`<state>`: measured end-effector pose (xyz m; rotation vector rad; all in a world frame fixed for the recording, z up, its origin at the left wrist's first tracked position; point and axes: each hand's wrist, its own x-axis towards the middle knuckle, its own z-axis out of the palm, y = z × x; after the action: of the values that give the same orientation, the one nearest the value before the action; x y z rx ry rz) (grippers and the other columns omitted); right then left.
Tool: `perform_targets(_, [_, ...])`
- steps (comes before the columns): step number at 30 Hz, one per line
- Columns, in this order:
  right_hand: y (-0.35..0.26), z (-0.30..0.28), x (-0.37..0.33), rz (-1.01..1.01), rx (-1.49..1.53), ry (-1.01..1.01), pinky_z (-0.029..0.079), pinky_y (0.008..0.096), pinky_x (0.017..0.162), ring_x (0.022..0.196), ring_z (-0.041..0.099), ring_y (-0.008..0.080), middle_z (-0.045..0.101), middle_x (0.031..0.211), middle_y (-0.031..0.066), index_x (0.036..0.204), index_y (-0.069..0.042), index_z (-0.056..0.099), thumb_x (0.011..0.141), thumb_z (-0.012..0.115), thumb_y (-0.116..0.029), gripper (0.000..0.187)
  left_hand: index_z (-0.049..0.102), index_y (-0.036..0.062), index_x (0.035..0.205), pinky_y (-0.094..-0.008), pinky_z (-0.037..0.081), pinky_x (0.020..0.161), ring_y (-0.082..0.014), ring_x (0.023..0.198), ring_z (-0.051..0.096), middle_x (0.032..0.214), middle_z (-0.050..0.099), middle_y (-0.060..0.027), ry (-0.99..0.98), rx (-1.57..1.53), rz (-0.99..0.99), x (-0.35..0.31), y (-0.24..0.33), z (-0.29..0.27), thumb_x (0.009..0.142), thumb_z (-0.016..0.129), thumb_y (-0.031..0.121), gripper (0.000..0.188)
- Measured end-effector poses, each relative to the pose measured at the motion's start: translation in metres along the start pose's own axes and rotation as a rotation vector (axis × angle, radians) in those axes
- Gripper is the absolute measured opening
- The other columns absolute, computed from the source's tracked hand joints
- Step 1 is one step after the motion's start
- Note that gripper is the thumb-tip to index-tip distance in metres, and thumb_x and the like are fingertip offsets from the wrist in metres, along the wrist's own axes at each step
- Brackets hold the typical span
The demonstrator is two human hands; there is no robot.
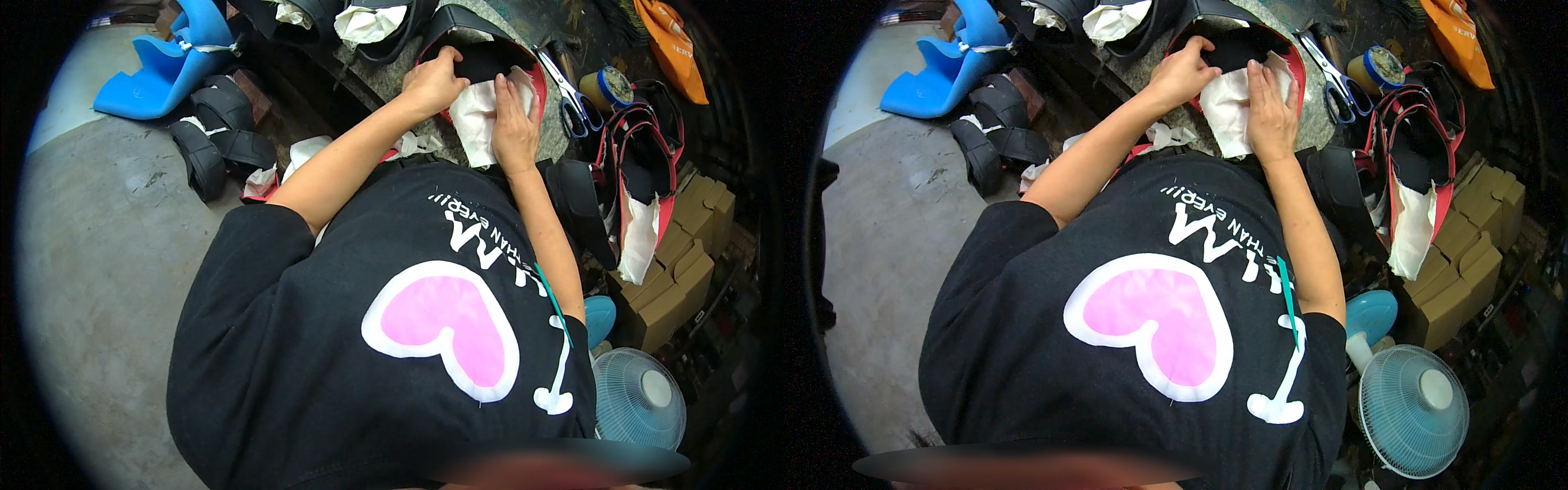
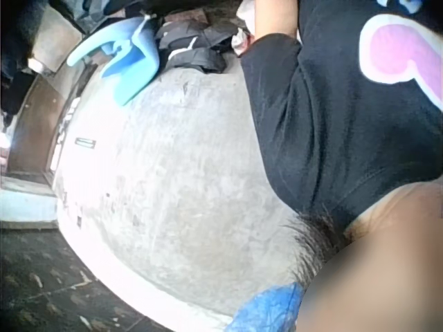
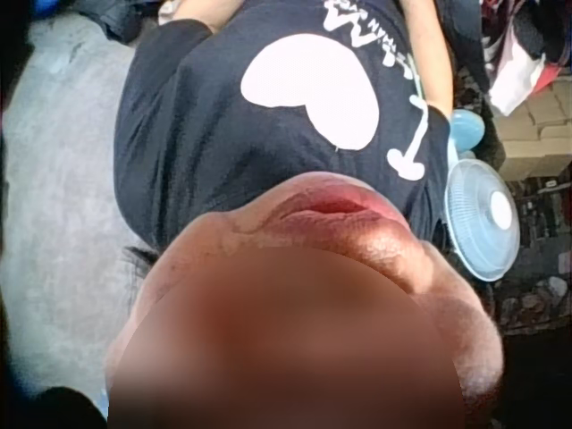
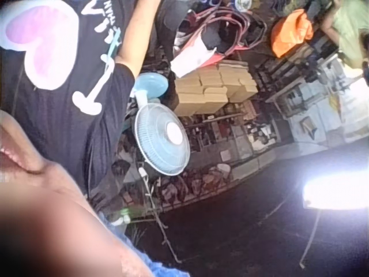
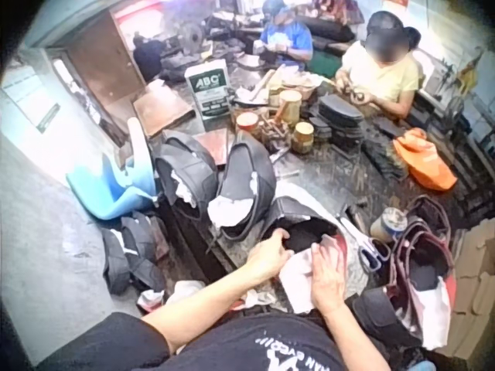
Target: The person uses shears to trim excess white fabric from the interior of a red and black shoe. They repeatedly cut and adjust the fabric along the inner lining, then place the shoe aside and pick up another shoe to continue the same trimming process.
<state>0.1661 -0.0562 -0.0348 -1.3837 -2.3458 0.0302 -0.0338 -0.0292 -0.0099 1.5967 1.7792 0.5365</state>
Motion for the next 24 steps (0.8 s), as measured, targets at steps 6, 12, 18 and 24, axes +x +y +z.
perform_targets(6, [-0.001, 0.0, -0.002, 0.016, -0.02, -0.014, 0.029, 0.053, 0.113, 0.131, 0.05, 0.0227, 0.056, 0.138, 0.0064, 0.149, -0.014, 0.036, 0.089, 0.053, -0.007, 0.063, 0.049, 0.0063, 0.122, -0.0267, 0.046, 0.065, -0.0131, 0.069, 0.058, 0.077, 0.06, 0.0001, -0.236, -0.688, 0.005, -0.01, -0.014, -0.013, 0.085, 0.064, 0.012, 0.041])
perform_targets(12, [0.008, -0.001, 0.004, 0.067, -0.087, 0.018, 0.03, 0.0522, 0.112, 0.129, 0.052, 0.0249, 0.057, 0.136, 0.0103, 0.147, -0.01, 0.038, 0.086, 0.059, -0.009, 0.065, 0.048, 0.0076, 0.118, -0.0194, 0.03, 0.054, -0.0026, 0.06, 0.04, 0.071, 0.048, 0.0056, -0.247, -0.925, -0.071, -0.038, -0.026, -0.058, 0.08, 0.059, 0.001, 0.04])
perform_targets(18, [0.019, -0.003, 0.005, 0.065, -0.036, 0.014, 0.031, 0.0532, 0.111, 0.124, 0.056, 0.0275, 0.061, 0.129, 0.0127, 0.148, -0.009, 0.036, 0.086, 0.06, -0.007, 0.066, 0.056, 0.0012, 0.116, -0.0285, 0.05, 0.08, -0.0165, 0.079, 0.061, 0.086, 0.06, -0.0072, 0.106, -0.233, 0.587, -0.042, 0.021, -0.059, 0.086, 0.062, 0.001, 0.03])
perform_targets(24, [0.022, -0.005, -0.001, 0.138, 0.297, 0.01, 0.035, 0.0508, 0.11, 0.126, 0.053, 0.0308, 0.058, 0.133, 0.016, 0.148, -0.008, 0.033, 0.087, 0.052, 0.005, 0.066, 0.059, 0.0013, 0.109, -0.0388, 0.05, 0.088, -0.0346, 0.102, 0.063, 0.108, 0.063, -0.0183, -0.046, -0.21, 0.573, 0.028, 0.07, 0.011, 0.085, 0.06, 0.005, 0.024])
